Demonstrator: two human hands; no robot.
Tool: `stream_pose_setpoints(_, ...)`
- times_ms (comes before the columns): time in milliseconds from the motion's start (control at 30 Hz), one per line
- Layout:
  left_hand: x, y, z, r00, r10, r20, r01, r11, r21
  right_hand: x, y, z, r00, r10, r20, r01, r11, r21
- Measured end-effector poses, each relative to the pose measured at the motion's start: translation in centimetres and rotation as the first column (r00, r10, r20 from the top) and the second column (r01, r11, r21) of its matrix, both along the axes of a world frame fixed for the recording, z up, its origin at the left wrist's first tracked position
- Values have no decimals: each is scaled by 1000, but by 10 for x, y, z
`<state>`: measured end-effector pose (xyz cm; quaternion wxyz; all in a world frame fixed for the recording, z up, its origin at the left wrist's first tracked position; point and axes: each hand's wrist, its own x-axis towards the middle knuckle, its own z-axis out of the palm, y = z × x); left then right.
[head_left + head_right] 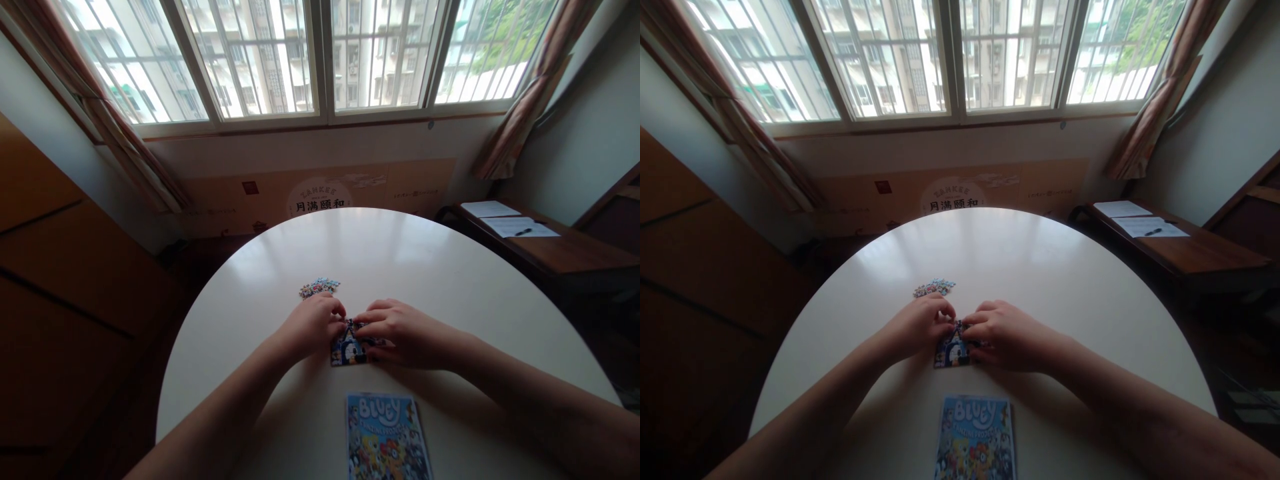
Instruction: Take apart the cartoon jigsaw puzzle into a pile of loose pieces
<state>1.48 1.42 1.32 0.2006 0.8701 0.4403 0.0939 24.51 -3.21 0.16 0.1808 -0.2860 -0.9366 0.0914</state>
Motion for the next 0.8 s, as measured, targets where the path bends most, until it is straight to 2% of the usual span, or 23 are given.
stream_pose_setpoints(233,-2,0,2,1000,-21,15,21,1000,-12,1,-2,3,1000,6,4,-6,1000,-15)
stream_pose_setpoints(433,-6,5,-1,997,-38,68,41,998,-51,2,0,1,1000,6,3,-6,1000,-20)
stream_pose_setpoints(800,-8,4,1,992,-90,84,92,996,-20,1,-1,3,1000,8,-6,-9,1000,-18)
